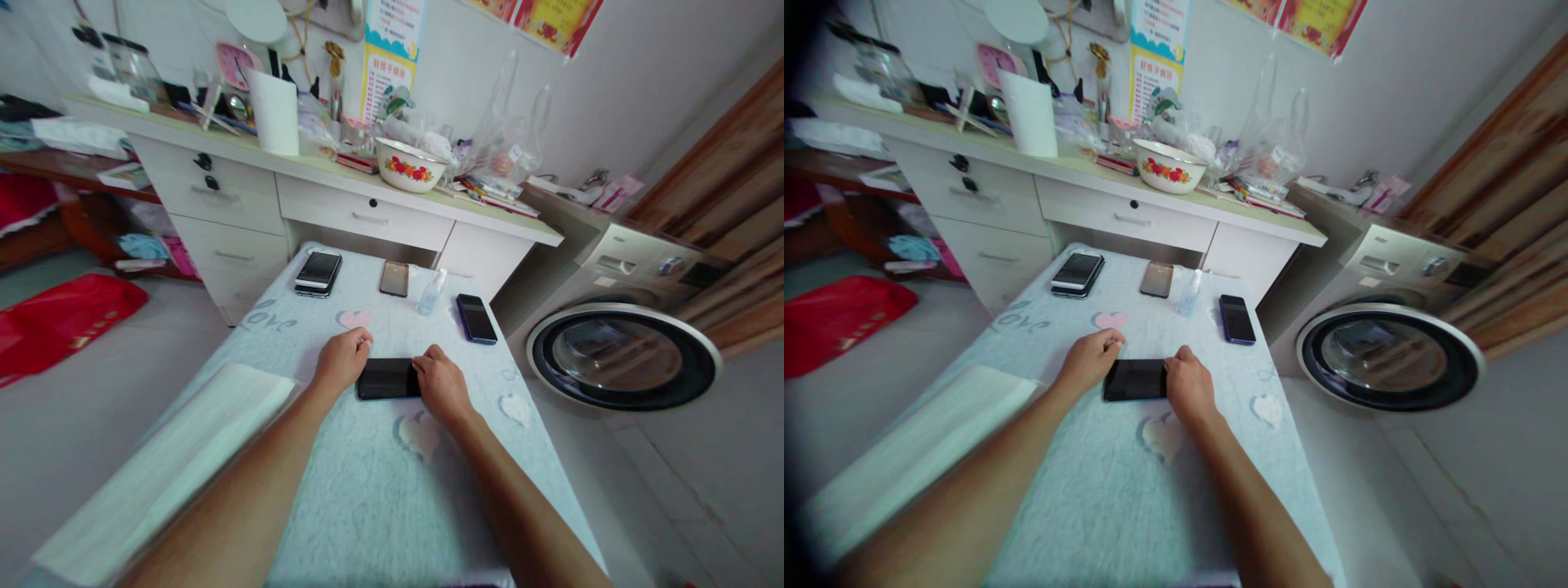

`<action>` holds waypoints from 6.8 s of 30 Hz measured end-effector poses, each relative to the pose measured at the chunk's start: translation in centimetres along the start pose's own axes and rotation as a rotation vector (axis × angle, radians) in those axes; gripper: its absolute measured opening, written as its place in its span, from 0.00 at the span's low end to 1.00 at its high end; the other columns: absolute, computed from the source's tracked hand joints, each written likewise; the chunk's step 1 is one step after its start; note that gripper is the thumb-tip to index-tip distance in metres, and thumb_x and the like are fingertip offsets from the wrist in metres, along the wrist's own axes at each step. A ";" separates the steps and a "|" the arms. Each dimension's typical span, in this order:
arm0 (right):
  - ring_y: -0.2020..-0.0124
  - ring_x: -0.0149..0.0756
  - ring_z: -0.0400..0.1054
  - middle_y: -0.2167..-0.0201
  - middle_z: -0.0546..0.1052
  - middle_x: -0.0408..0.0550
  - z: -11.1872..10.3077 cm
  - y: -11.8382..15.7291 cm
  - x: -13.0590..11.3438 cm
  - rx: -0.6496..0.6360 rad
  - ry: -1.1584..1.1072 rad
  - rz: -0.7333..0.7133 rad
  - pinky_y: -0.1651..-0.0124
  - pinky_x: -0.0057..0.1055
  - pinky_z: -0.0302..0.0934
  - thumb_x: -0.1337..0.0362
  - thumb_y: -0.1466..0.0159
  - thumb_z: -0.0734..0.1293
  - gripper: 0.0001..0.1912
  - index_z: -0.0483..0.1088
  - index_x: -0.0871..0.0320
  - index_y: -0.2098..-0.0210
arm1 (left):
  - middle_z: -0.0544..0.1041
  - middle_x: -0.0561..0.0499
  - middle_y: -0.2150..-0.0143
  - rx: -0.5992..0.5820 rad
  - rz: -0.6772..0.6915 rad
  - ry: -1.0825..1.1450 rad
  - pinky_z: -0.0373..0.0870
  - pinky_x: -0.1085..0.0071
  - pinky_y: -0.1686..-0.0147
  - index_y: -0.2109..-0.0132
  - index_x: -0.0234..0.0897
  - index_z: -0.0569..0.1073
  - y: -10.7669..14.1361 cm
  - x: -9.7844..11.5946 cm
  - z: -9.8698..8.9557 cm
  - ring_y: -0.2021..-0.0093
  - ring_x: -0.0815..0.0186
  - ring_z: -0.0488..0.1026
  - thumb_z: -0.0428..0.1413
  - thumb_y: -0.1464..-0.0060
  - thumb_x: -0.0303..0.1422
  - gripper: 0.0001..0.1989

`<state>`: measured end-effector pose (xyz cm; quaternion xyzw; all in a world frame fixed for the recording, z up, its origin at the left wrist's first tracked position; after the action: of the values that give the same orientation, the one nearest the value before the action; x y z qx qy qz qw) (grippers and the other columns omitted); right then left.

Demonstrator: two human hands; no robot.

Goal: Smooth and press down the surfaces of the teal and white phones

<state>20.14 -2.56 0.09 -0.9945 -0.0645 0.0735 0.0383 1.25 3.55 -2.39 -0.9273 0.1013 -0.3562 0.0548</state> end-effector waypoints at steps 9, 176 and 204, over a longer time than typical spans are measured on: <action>0.64 0.30 0.66 0.62 0.71 0.46 0.6 1.3 -1.3 0.012 -0.189 -0.174 0.62 0.23 0.57 0.69 0.34 0.59 0.13 0.75 0.53 0.63 | 0.76 0.52 0.71 -0.002 0.000 -0.011 0.59 0.74 0.70 0.64 0.39 0.74 -0.1 0.3 0.1 0.70 0.66 0.70 0.47 0.46 0.30 0.11; 0.62 0.32 0.67 0.63 0.72 0.47 -0.3 1.6 4.3 0.127 -0.112 0.106 0.58 0.25 0.56 0.66 0.33 0.59 0.13 0.77 0.55 0.60 | 0.78 0.53 0.70 -0.007 0.012 -0.119 0.58 0.72 0.70 0.63 0.41 0.75 0.4 0.5 0.0 0.68 0.65 0.73 0.49 0.46 0.30 0.10; 0.63 0.31 0.68 0.62 0.73 0.46 -0.8 2.0 1.6 0.025 -0.159 -0.050 0.59 0.24 0.57 0.67 0.34 0.60 0.13 0.77 0.53 0.61 | 0.78 0.52 0.68 -0.023 0.013 -0.101 0.61 0.73 0.68 0.64 0.40 0.74 0.5 0.5 0.1 0.67 0.65 0.73 0.49 0.46 0.30 0.09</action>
<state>22.07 -4.41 0.51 -0.9830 -0.0914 0.1521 0.0473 1.60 2.98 -2.19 -0.9440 0.1082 -0.3075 0.0516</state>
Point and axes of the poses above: each hand's wrist, its own y-axis away from the middle knuckle, its own z-axis out of the palm, x = y × z, the point moved 2 cm from there along -y, towards the middle knuckle
